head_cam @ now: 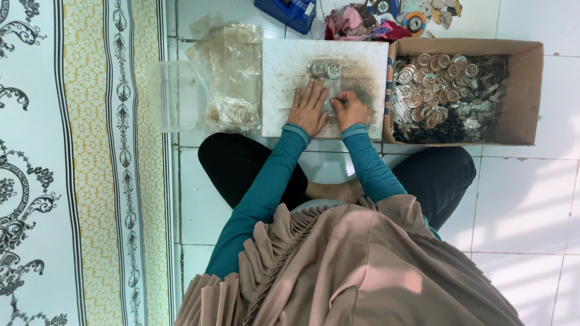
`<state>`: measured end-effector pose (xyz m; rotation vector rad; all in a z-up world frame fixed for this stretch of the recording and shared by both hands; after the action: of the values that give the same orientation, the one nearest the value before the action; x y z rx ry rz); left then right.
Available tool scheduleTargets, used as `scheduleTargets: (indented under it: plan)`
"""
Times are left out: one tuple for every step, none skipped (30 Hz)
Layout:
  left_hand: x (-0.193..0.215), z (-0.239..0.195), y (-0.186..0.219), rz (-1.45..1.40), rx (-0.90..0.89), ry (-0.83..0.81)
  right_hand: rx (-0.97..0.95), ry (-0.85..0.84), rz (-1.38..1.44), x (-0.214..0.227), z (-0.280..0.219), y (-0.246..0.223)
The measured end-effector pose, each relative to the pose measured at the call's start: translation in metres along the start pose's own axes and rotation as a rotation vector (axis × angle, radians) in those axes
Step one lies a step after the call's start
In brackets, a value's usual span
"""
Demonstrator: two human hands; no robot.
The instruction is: The person sorts coins by taking them from a cardboard box, inspecting them, and placing them in stacks on a white surface or into small plastic bags.
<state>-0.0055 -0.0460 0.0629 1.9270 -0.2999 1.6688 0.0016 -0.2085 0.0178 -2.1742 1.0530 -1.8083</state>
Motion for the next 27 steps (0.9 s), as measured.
scheduleTargets:
  plan:
    - [0.003, 0.0, -0.001, -0.001, -0.003, 0.002, -0.001, 0.004, -0.001, 0.001, 0.0, 0.001]
    - [-0.002, -0.001, -0.002, 0.003, 0.007, -0.1, 0.004, -0.015, 0.004, 0.001, -0.001, 0.001]
    - [-0.006, -0.002, -0.004, 0.007, 0.018, -0.203, 0.01, -0.034, 0.008, 0.0, -0.001, 0.001]
    - [-0.007, -0.002, -0.004, 0.007, 0.016, -0.2, 0.01, -0.03, 0.007, -0.001, 0.0, 0.002]
    - [-0.008, -0.002, -0.005, 0.03, 0.014, -0.207, -0.002, -0.025, -0.001, -0.003, 0.001, 0.004]
    - [-0.009, -0.003, -0.006, 0.054, 0.013, -0.214, -0.014, -0.019, -0.009, -0.006, 0.002, 0.006]
    - [-0.008, -0.004, -0.006, 0.053, 0.015, -0.214, -0.013, -0.021, -0.009, -0.007, 0.002, 0.009]
    - [-0.006, -0.005, -0.005, 0.059, 0.017, -0.212, 0.014, -0.005, 0.015, -0.006, 0.001, 0.01]
    - [-0.004, -0.004, -0.005, 0.068, 0.016, -0.208, 0.041, 0.015, 0.041, -0.005, 0.002, 0.01]
    - [-0.003, -0.004, -0.005, 0.07, 0.016, -0.206, 0.041, 0.017, 0.042, 0.005, -0.01, -0.001]
    - [-0.002, -0.005, -0.005, 0.06, 0.006, -0.2, 0.135, 0.113, 0.077, 0.022, -0.024, -0.019]
    - [-0.001, -0.004, -0.005, 0.05, -0.003, -0.193, 0.229, 0.209, 0.112, 0.04, -0.039, -0.036]
    - [-0.006, -0.003, -0.007, 0.053, -0.006, -0.19, 0.229, 0.213, 0.113, 0.038, -0.041, -0.039]
    - [-0.011, -0.001, -0.008, 0.078, -0.016, -0.197, 0.434, 0.32, 0.055, 0.043, -0.05, -0.056]
    - [-0.017, -0.003, -0.009, 0.101, -0.025, -0.208, 0.637, 0.422, -0.005, 0.044, -0.065, -0.07]
    - [-0.024, -0.001, -0.01, 0.102, -0.027, -0.209, 0.634, 0.423, -0.004, 0.033, -0.061, -0.066]
    - [-0.03, 0.002, -0.012, 0.13, -0.034, -0.201, 0.7, 0.327, -0.025, 0.015, -0.058, -0.067]
    - [-0.036, 0.004, -0.013, 0.159, -0.042, -0.192, 0.765, 0.229, -0.045, -0.003, -0.055, -0.068]
    - [-0.03, 0.003, -0.011, 0.162, -0.043, -0.191, 0.765, 0.232, -0.044, 0.001, -0.059, -0.069]
    - [-0.024, 0.002, -0.009, 0.16, -0.049, -0.193, 0.708, 0.135, -0.106, -0.003, -0.059, -0.069]
    - [-0.018, 0.001, -0.008, 0.157, -0.053, -0.196, 0.653, 0.036, -0.168, -0.008, -0.059, -0.068]
    - [-0.018, 0.003, -0.011, 0.16, -0.051, -0.194, 0.655, 0.038, -0.166, -0.007, -0.056, -0.07]
    - [-0.018, 0.002, -0.011, 0.144, -0.056, -0.187, 0.618, 0.005, -0.192, -0.009, -0.055, -0.067]
    - [-0.019, 0.002, -0.011, 0.128, -0.06, -0.18, 0.581, -0.029, -0.218, -0.012, -0.054, -0.064]
    - [-0.02, 0.002, -0.011, 0.128, -0.065, -0.181, 0.578, -0.026, -0.218, -0.012, -0.053, -0.063]
    - [-0.02, 0.002, -0.011, 0.112, -0.065, -0.168, 0.554, -0.034, -0.25, -0.013, -0.052, -0.061]
    - [-0.019, 0.002, -0.012, 0.096, -0.063, -0.155, 0.533, -0.044, -0.282, -0.014, -0.051, -0.06]
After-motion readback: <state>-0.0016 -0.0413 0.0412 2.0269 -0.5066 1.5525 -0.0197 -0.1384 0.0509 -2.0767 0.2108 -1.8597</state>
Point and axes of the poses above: each hand's wrist, its own z-axis towards the middle knuckle, its own x-axis out of the back of the hand, y = z × x, the point moved 7 cm from there along z, towards the middle knuckle, and after that the axes turned 3 degrees about -y, right-handed, at the moved point
